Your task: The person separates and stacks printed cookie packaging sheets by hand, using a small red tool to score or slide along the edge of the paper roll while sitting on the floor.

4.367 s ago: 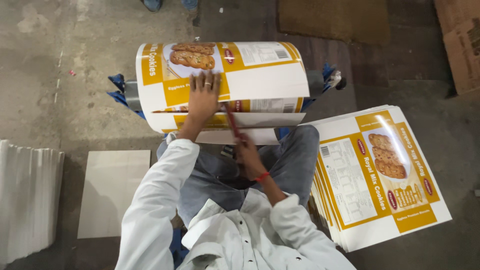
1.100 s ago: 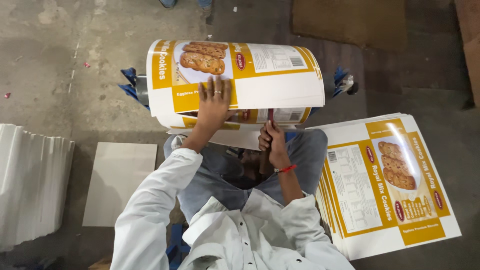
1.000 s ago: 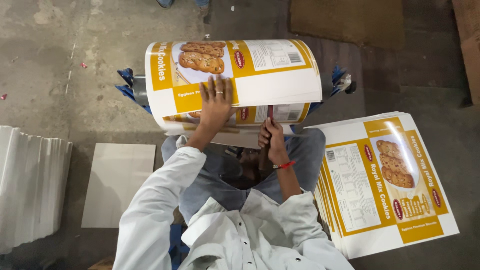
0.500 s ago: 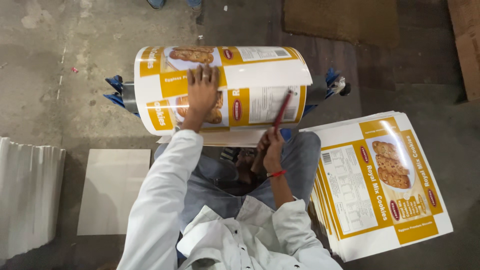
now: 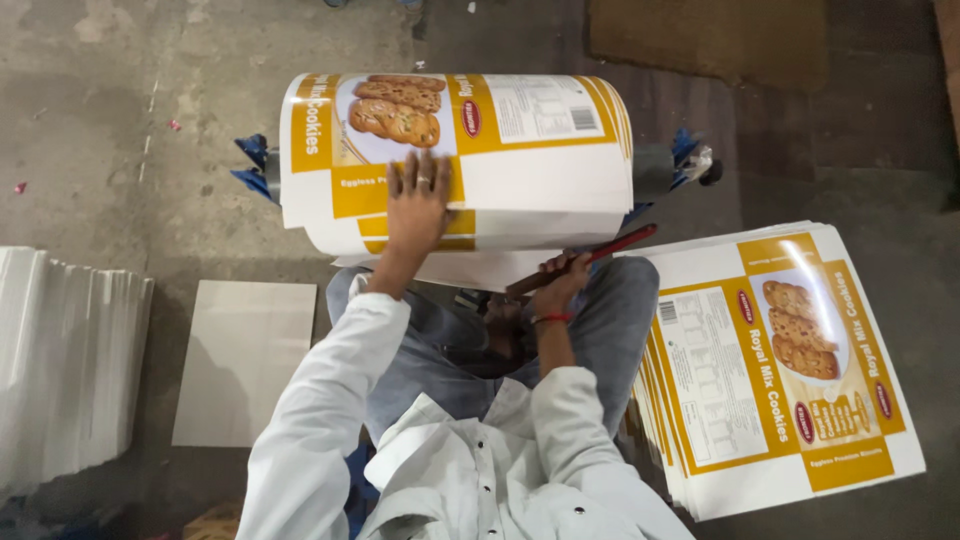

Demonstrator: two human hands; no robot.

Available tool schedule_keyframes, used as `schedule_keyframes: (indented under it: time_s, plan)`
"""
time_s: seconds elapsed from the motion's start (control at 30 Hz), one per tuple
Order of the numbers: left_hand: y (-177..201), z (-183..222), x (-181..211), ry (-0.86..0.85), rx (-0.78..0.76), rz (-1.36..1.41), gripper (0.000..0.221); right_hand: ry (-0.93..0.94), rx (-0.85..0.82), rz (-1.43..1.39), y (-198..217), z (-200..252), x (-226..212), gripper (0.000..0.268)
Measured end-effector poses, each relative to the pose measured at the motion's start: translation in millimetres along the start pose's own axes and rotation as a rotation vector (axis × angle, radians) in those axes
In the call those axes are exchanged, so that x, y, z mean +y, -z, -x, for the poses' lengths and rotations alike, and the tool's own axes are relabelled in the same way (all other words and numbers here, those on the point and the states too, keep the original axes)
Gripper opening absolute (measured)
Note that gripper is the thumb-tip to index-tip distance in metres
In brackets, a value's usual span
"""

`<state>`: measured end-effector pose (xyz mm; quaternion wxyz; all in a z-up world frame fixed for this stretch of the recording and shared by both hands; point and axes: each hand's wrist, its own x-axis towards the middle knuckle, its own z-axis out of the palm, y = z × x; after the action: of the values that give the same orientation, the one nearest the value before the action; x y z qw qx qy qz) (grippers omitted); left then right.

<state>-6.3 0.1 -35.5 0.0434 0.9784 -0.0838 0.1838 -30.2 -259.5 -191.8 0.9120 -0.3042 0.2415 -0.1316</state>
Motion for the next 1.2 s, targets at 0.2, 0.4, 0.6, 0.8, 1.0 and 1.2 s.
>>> schedule_keyframes:
  time_s: [0.2, 0.4, 0.6, 0.8, 1.0, 1.2]
  plan:
    - [0.4, 21.3, 1.6, -0.073, 0.094, -0.236, 0.061, -0.216, -0.247, 0.412, -22.3, 88.1, 71.1, 0.019]
    - [10.7, 23.0, 4.6, -0.161, 0.072, -0.231, 0.075, -0.444, -0.456, 0.564, -44.0, 111.7, 6.7, 0.015]
    - [9.2, 21.9, 8.0, -0.076, 0.04, -0.326, 0.09, -0.467, -0.605, 0.526, -68.7, 111.8, -56.7, 0.034]
    - [-30.6, -27.2, -21.1, -0.081, 0.133, -0.26, 0.089, -0.441, -0.525, 0.594, -75.7, 106.5, -55.1, 0.033]
    - [-39.4, -95.2, -45.5, 0.019, 0.031, -0.015, 0.073, -0.372, -0.35, 0.572, -36.8, 98.5, -66.4, 0.03]
    - [-36.2, -136.1, -59.6, 0.216, -0.306, 0.053, 0.023, -0.205, -0.263, 0.395, -10.1, 75.1, -61.2, 0.03]
